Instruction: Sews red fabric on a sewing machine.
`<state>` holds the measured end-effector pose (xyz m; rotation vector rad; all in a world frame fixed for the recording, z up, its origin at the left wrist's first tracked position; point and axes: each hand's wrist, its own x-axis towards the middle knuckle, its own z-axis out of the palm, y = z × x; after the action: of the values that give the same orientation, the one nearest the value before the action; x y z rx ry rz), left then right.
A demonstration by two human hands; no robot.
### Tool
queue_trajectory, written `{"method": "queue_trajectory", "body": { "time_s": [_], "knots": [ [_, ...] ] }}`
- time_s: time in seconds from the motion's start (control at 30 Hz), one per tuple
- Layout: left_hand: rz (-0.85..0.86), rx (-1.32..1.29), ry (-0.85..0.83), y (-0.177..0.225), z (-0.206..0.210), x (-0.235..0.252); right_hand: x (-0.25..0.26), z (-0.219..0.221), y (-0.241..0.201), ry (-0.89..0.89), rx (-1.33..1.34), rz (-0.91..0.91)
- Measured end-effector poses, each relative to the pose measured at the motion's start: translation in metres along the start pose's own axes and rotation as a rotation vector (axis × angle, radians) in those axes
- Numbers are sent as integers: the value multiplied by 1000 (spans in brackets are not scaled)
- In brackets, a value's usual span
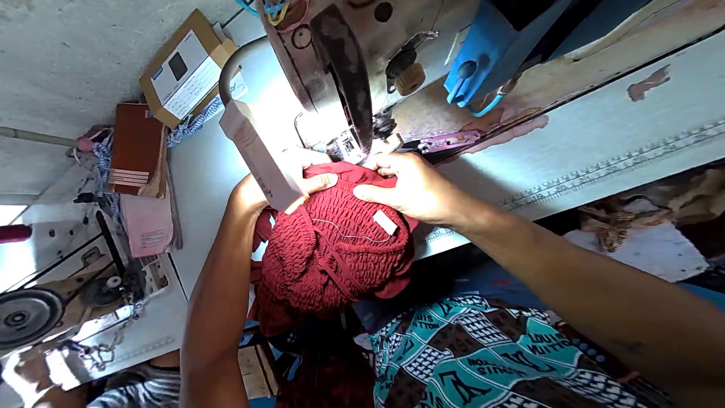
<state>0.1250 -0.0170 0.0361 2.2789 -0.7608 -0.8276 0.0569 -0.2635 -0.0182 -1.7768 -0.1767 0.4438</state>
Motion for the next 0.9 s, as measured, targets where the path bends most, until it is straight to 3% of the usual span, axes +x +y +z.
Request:
{"method": "queue_trajectory", "body": {
  "time_s": [0.13,0.23,0.3,0.37,0.43,0.5,0.63,0.9],
  "knots": [
    [26,116,146,5,8,-2,0,4,6,33,10,-13],
    [-6,-9,99,3,8,-5,-1,3,2,30,30,5],
    [-32,-66,74,-27,12,-13,-3,3,1,29,10,8],
    [50,-64,169,-70,24,-21,-3,3,1,38,-19,18],
    [-37,9,60,-27,11,-13,-3,3,0,48,-40,35],
    [-43,-2,66,3,7,-6,-3,3,3,63,-58,29],
    [49,-125,73,-6,12,-5,-5,1,2,72,-80,47],
    [54,-76,70,-6,10,-7,-9,0,-5,65,13,-1]
  ]
}}
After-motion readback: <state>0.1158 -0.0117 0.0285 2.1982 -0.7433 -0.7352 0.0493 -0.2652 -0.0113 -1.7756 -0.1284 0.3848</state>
